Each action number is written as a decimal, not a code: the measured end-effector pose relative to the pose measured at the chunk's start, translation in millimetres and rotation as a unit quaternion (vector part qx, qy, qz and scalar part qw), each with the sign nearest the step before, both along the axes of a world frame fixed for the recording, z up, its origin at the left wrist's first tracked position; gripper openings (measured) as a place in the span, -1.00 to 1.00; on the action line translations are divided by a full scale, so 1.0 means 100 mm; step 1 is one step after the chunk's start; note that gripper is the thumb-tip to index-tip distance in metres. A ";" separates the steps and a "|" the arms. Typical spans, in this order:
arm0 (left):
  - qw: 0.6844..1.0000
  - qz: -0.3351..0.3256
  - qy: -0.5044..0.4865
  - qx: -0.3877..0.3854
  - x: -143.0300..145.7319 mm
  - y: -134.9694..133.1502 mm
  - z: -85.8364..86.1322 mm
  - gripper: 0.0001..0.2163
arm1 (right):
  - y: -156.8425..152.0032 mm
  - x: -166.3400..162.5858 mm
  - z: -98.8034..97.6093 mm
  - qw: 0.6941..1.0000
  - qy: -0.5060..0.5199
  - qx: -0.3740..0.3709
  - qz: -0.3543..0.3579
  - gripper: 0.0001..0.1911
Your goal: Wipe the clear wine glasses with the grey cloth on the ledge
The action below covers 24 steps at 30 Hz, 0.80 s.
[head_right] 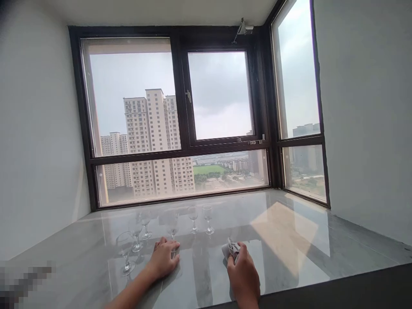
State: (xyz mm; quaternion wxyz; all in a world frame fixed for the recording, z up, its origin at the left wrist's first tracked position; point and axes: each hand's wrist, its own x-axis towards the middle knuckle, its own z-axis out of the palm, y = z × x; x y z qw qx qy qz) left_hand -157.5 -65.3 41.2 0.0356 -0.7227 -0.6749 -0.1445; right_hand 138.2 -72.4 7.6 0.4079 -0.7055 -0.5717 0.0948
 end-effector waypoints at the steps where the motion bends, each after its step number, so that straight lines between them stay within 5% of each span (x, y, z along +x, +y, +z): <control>1: 1.000 0.022 0.001 0.001 -0.13 0.01 -0.01 -0.54 | 0.01 0.00 0.00 1.000 0.001 0.001 0.001 -0.64; 6: 0.996 0.084 0.002 -0.011 -0.47 0.21 -0.04 -0.50 | 0.03 0.01 -0.03 1.000 0.007 -0.011 0.017 -0.62; 13: 0.990 0.136 0.012 -0.046 -0.53 0.46 -0.07 -0.38 | 0.01 0.01 -0.03 1.000 -0.006 0.004 0.009 -0.66; 19: 0.978 0.174 -0.015 -0.112 -0.37 0.43 -0.06 -0.27 | 0.04 0.01 -0.04 1.000 -0.009 0.000 0.003 -0.67; 24: 0.974 0.205 -0.011 -0.095 -0.01 0.27 -0.06 -0.29 | 0.05 0.00 -0.03 1.000 -0.006 0.001 0.009 -0.68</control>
